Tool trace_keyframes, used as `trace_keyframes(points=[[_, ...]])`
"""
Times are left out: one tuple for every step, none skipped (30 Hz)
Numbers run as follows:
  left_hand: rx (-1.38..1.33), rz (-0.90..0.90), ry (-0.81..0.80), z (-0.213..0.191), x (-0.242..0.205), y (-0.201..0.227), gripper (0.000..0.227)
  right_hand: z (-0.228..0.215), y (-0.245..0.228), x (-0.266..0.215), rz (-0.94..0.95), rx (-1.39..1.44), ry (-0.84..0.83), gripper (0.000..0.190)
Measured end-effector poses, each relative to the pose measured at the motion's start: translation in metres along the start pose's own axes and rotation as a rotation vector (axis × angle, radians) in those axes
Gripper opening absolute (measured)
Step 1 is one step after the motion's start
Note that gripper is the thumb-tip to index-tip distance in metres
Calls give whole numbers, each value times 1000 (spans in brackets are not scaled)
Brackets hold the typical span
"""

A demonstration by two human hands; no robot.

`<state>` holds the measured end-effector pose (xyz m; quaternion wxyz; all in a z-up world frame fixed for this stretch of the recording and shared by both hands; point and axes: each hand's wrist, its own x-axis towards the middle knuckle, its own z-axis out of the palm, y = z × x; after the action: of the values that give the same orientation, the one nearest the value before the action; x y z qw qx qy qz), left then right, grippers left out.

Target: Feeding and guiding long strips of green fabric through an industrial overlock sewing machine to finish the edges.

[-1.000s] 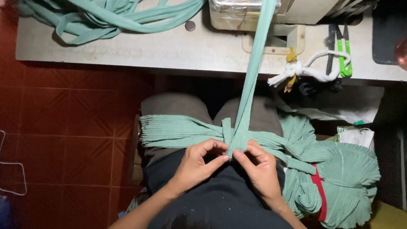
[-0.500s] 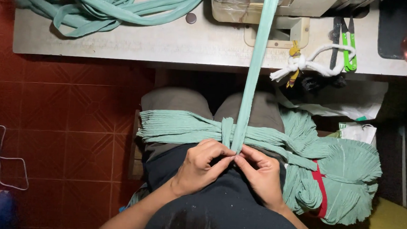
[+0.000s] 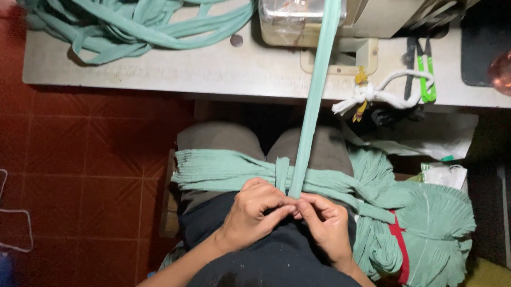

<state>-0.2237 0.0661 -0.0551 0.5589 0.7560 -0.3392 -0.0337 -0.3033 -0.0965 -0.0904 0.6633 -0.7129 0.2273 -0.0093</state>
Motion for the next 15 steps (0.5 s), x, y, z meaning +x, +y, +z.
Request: trace_keyframes(points=[[5,20,4,-1,0,-2,6,2,-4,2,-20,2,5,20],[59,10,-23,-2,1,-4,2,3,-8,4,1,-31,32,12],[115,4,-47,-3,2,-6,7,4,-13,7,18,-63,61,10],[122,28,-40,-14,12,-7,7,2,-15,8,-7,-60,66,10],[52,50,-163,-25,22,-8,8,-2,-17,9,-171,-166,37,8],[-15,71,-288,-36,32,-9,13,-5,-19,11,-334,-273,11,9],[-9,90,-280,-46,50,-9,13,-11,-27,12,-355,-275,16,9],[61,204,-219,-58,67,-10,11,-17,-34,13,-496,-309,-23,10],[130,309,-156,-69,82,-9,11,-22,-42,13,-632,-343,-68,12],[136,321,-147,-74,100,-14,11,-28,-49,15,-647,-346,-68,12],[228,409,-109,-78,116,-19,16,-34,-55,16,-771,-314,-145,11],[321,497,-71,-83,132,-24,31,-40,-60,18,-893,-281,-225,10],[325,499,-62,-81,150,-28,31,-40,-72,9,-901,-284,-230,10],[352,567,-49,-80,169,-33,39,-40,-83,2,-778,-312,-212,24],[381,623,-34,-79,183,-38,47,-40,-93,-8,-648,-338,-203,47]])
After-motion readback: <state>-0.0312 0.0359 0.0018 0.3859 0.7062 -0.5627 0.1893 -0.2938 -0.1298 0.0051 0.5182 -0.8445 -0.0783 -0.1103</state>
